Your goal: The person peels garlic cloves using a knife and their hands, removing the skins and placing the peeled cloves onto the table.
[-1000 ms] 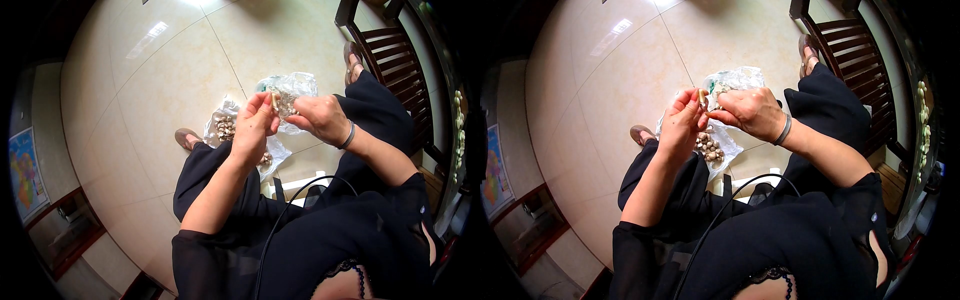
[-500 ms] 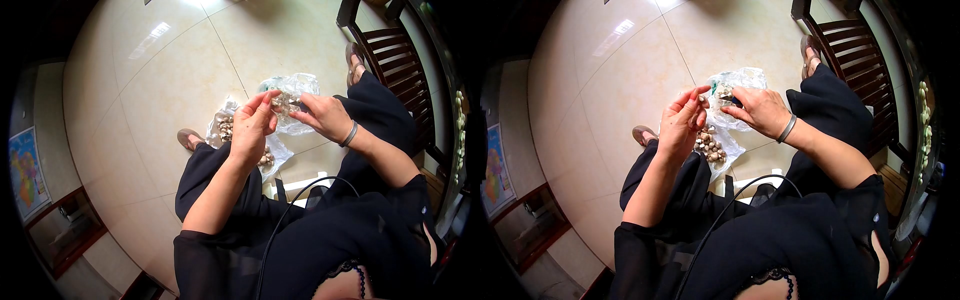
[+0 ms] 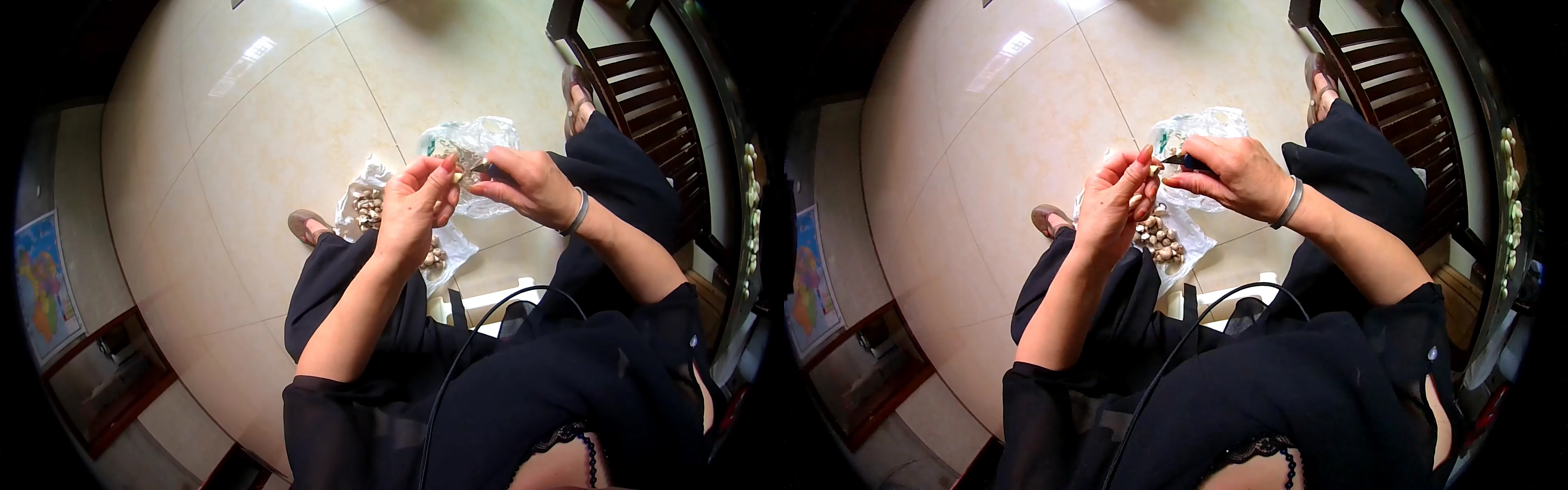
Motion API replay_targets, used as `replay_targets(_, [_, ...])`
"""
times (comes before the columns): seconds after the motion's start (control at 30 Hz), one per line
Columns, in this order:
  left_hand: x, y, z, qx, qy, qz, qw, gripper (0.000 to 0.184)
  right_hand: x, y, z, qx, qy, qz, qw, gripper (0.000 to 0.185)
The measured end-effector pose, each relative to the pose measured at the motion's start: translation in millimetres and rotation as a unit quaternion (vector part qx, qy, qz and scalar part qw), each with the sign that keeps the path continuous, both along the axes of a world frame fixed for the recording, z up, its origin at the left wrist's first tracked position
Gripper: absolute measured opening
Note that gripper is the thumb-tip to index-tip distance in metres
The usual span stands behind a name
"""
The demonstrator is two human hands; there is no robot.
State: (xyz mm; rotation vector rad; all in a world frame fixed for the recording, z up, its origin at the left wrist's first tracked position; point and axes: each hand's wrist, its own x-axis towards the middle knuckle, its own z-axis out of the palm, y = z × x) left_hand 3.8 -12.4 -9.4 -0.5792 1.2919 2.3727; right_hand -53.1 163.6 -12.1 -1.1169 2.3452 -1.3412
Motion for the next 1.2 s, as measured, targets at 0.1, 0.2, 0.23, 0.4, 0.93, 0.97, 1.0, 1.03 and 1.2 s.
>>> replay_targets(0.1, [0.7, 1.0, 1.3, 0.011, 0.019, -0.033, 0.999, 0.019, -2.7, 1.6, 0.1, 0.027, 0.042, 0.010, 0.999, 0.027])
replay_targets(0.2, [1.9, 2.4, 1.3, 0.054, 0.011, -0.049, 0.997, 0.018, -3.1, 1.1, 3.4, 0.041, 0.065, 0.023, 0.997, 0.030])
replay_targets(0.23, [2.1, 2.7, 2.1, 0.054, 0.010, -0.049, 0.997, 0.018, -2.9, 0.5, 4.3, 0.038, 0.073, 0.030, 0.996, 0.031])
replay_targets(0.4, [1.0, 2.3, 4.7, 0.078, -0.002, -0.069, 0.995, 0.013, -1.5, -0.2, 5.8, 0.044, 0.089, 0.031, 0.995, 0.031])
replay_targets(0.93, [-0.2, 1.3, 5.4, 0.070, 0.004, -0.089, 0.994, 0.014, -2.7, 0.5, 4.3, 0.065, 0.121, 0.032, 0.990, 0.037])
replay_targets(0.97, [0.0, 2.4, 5.9, 0.057, 0.002, -0.084, 0.995, 0.014, -2.4, 0.5, 4.6, 0.065, 0.121, 0.032, 0.990, 0.037])
replay_targets(1.0, [0.1, 2.9, 6.3, 0.043, 0.001, -0.078, 0.996, 0.014, -2.2, 0.2, 5.5, 0.070, 0.134, 0.030, 0.988, 0.037])
replay_targets(1.03, [0.3, 2.7, 6.5, 0.043, 0.001, -0.078, 0.996, 0.014, -1.8, -0.1, 6.1, 0.075, 0.147, 0.028, 0.986, 0.037])
replay_targets(1.2, [0.2, 2.0, 8.0, 0.020, 0.005, -0.081, 0.997, 0.012, -0.6, -1.9, 7.3, 0.086, 0.197, 0.018, 0.977, 0.035])
